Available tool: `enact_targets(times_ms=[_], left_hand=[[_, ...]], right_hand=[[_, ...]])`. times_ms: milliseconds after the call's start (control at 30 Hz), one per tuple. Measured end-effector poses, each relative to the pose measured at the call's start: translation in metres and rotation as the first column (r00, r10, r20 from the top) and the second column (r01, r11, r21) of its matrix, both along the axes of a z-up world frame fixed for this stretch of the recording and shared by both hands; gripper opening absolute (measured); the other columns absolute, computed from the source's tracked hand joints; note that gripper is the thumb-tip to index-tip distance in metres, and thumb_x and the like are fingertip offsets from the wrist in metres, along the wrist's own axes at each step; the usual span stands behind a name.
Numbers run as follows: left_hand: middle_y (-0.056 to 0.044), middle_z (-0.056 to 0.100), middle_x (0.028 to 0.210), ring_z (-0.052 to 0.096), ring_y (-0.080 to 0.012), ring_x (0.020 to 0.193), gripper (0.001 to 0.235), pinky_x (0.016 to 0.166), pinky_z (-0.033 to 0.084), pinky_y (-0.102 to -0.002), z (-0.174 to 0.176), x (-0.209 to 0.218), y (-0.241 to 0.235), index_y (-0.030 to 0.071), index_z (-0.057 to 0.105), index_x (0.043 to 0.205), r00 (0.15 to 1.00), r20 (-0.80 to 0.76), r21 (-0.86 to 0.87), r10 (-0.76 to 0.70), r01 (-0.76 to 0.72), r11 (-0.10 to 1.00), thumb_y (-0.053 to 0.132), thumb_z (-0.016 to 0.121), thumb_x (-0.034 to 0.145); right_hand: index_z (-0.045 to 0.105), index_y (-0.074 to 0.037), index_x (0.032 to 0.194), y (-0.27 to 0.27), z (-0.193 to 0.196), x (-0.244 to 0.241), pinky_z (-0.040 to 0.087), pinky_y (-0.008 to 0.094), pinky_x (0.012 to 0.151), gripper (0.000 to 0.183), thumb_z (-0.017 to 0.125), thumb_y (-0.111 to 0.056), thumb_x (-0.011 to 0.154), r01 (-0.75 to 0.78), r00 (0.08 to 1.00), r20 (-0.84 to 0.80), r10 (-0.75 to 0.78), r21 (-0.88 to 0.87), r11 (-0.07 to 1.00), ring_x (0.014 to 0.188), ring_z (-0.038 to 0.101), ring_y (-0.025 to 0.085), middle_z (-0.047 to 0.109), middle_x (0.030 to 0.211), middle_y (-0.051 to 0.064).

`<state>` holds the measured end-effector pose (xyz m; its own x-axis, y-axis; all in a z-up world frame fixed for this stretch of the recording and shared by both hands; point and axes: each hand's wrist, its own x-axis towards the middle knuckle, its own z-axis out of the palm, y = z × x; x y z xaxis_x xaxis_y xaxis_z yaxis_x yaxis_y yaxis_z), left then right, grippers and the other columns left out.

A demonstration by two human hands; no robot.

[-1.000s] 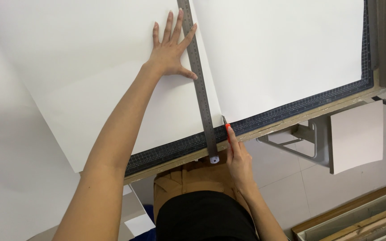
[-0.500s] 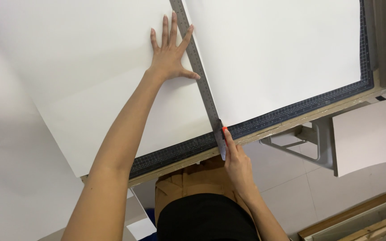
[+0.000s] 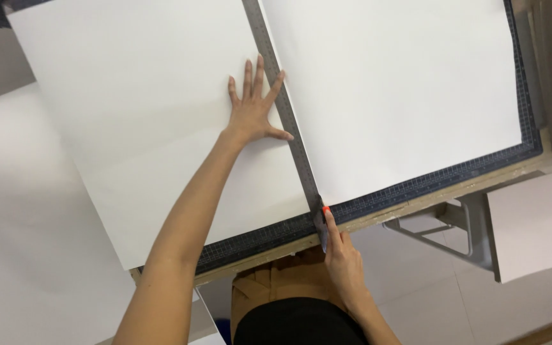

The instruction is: The person applies adhesive to a cardboard template using a roller, then places a large white sheet over it and smooths it with a blue plastic scraper. They fold the white sheet, align it with a metal ruler, and cut it with a red utility knife.

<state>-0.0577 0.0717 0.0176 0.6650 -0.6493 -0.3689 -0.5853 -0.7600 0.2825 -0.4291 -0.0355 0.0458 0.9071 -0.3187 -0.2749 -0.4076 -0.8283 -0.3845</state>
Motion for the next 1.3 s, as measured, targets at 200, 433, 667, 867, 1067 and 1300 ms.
enact_targets(times_ms=[200, 433, 667, 867, 1067, 1300], left_hand=[[-0.018, -0.027, 0.161, -0.025, -0.0413, 0.148, 0.144, 0.112, -0.003, -0.076, -0.002, 0.000, -0.002, 0.030, -0.006, 0.163, 0.999, 0.032, 0.039, -0.011, 0.010, 0.999, 0.091, 0.073, 0.059], [-0.015, -0.026, 0.162, -0.024, -0.0416, 0.148, 0.141, 0.112, -0.002, -0.076, -0.005, -0.001, -0.001, 0.033, -0.006, 0.163, 0.998, 0.055, 0.039, -0.021, 0.019, 0.999, 0.094, 0.069, 0.060], [-0.014, -0.026, 0.162, -0.024, -0.0417, 0.148, 0.141, 0.113, -0.003, -0.076, -0.004, -0.001, 0.000, 0.034, -0.005, 0.162, 0.999, 0.046, 0.025, -0.013, 0.012, 1.000, 0.092, 0.072, 0.060], [-0.013, -0.026, 0.162, -0.024, -0.0416, 0.148, 0.141, 0.112, -0.002, -0.076, -0.005, -0.002, 0.001, 0.032, -0.006, 0.163, 0.998, 0.058, 0.018, -0.017, 0.016, 1.000, 0.094, 0.069, 0.061], [-0.014, -0.025, 0.162, -0.022, -0.0420, 0.149, 0.142, 0.113, 0.000, -0.076, -0.003, -0.002, 0.000, 0.030, -0.006, 0.163, 0.997, 0.074, 0.039, -0.022, 0.019, 0.999, 0.093, 0.071, 0.061], [-0.021, -0.029, 0.158, -0.027, -0.0449, 0.145, 0.134, 0.110, 0.000, -0.080, -0.009, -0.001, 0.001, 0.041, -0.001, 0.162, 0.997, 0.070, 0.005, -0.038, 0.038, 0.999, 0.093, 0.070, 0.061]], right_hand=[[0.026, -0.031, 0.159, -0.002, -0.015, -0.006, 0.025, 0.032, 0.036, 0.063, 0.047, -0.011, 0.103, -0.019, 1.000, 0.017, 0.019, -0.038, 0.999, 0.043, 0.019, 0.015, 0.043, 0.074, 0.003], [0.024, -0.033, 0.159, -0.001, -0.019, -0.008, 0.028, 0.036, 0.037, 0.063, 0.046, -0.016, 0.103, 0.005, 0.998, -0.057, -0.007, -0.038, 0.999, 0.042, 0.024, 0.020, 0.040, 0.073, 0.004], [0.023, -0.033, 0.159, 0.001, -0.015, -0.006, 0.026, 0.034, 0.038, 0.065, 0.045, -0.011, 0.102, 0.006, 0.997, -0.072, -0.009, -0.046, 0.999, 0.044, 0.020, 0.019, 0.041, 0.073, 0.003], [0.019, -0.034, 0.160, 0.001, -0.016, -0.006, 0.028, 0.035, 0.039, 0.067, 0.046, -0.013, 0.102, 0.013, 0.993, -0.113, -0.017, -0.033, 0.999, 0.042, 0.025, 0.019, 0.043, 0.075, 0.004], [0.022, -0.033, 0.160, 0.002, -0.009, -0.003, 0.029, 0.035, 0.038, 0.064, 0.045, -0.014, 0.103, 0.018, 0.996, -0.091, -0.020, -0.019, 1.000, 0.044, 0.025, 0.019, 0.040, 0.073, 0.003], [0.021, -0.036, 0.159, 0.002, -0.015, -0.006, 0.028, 0.036, 0.039, 0.064, 0.045, -0.016, 0.104, 0.019, 0.997, -0.078, -0.022, -0.044, 0.999, 0.042, 0.023, 0.020, 0.041, 0.074, 0.003]])
